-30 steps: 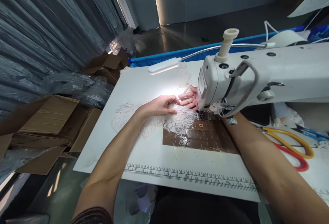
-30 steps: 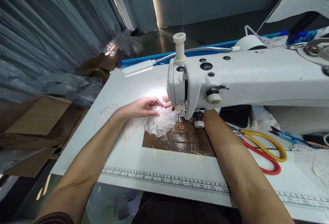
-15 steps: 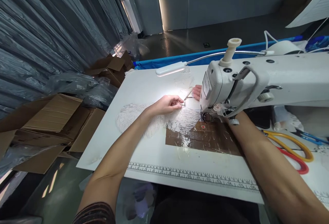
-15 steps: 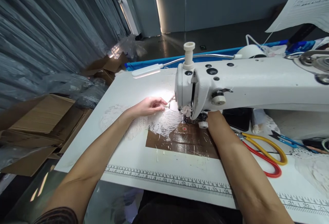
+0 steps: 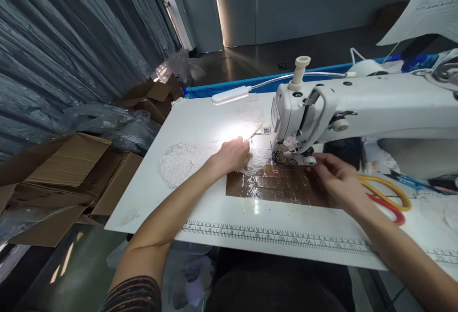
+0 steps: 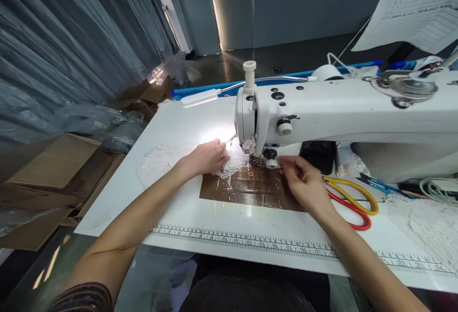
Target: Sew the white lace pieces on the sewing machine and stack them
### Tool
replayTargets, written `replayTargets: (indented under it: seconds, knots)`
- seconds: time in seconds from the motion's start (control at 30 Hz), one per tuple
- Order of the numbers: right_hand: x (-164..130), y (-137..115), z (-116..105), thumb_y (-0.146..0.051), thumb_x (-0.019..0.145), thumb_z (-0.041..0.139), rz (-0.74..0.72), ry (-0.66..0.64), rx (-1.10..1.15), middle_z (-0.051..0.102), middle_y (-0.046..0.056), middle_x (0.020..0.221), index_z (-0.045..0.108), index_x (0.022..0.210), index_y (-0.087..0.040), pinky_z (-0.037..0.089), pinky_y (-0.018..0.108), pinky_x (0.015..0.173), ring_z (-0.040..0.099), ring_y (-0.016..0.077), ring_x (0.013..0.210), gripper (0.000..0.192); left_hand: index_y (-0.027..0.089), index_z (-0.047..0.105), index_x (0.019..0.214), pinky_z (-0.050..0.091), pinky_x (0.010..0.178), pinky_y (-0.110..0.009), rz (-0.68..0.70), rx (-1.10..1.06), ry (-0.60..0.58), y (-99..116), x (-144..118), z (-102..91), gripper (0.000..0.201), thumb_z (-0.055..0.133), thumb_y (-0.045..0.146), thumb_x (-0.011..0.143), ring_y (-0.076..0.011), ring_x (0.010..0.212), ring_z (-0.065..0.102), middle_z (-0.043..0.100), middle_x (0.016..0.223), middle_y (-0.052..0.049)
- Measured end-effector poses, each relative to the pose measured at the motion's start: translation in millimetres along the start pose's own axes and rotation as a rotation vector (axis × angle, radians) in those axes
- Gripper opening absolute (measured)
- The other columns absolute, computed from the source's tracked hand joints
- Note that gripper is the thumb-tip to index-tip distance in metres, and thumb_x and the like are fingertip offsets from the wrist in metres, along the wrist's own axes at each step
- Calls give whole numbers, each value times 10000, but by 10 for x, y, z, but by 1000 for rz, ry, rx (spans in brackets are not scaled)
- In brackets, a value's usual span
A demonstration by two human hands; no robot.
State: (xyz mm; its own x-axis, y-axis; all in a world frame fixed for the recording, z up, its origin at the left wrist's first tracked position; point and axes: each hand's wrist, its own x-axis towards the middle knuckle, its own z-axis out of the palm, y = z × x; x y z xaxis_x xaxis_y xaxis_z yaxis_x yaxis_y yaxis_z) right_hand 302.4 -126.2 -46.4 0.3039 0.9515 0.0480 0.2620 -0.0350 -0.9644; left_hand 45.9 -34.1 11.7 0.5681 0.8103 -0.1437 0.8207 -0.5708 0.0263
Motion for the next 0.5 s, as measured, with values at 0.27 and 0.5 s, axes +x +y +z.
replayTargets:
  seconds: [0.27, 0.5]
  knots:
    - [-282, 191, 64, -300, 934, 436, -544, -231, -608, 645, 131, 1103, 666, 1085, -183, 509, 429, 866, 619, 282, 1008, 299, 154, 535, 1291, 417, 994, -355, 110, 3, 113, -275, 272, 126, 387, 401, 80, 936, -239, 1202, 545, 547, 1375, -121]
    - [-302, 305, 52, -316, 967, 409, -667, -207, -660, 622, 140, 1127, 640, 1128, -172, 502, 419, 900, 603, 280, 1046, 317, 157, 572, 1197, 449, 941, -348, -55, -157, 280, -600, -488, 72, 273, 420, 213, 977, -236, 1148, 568, 589, 1272, -106]
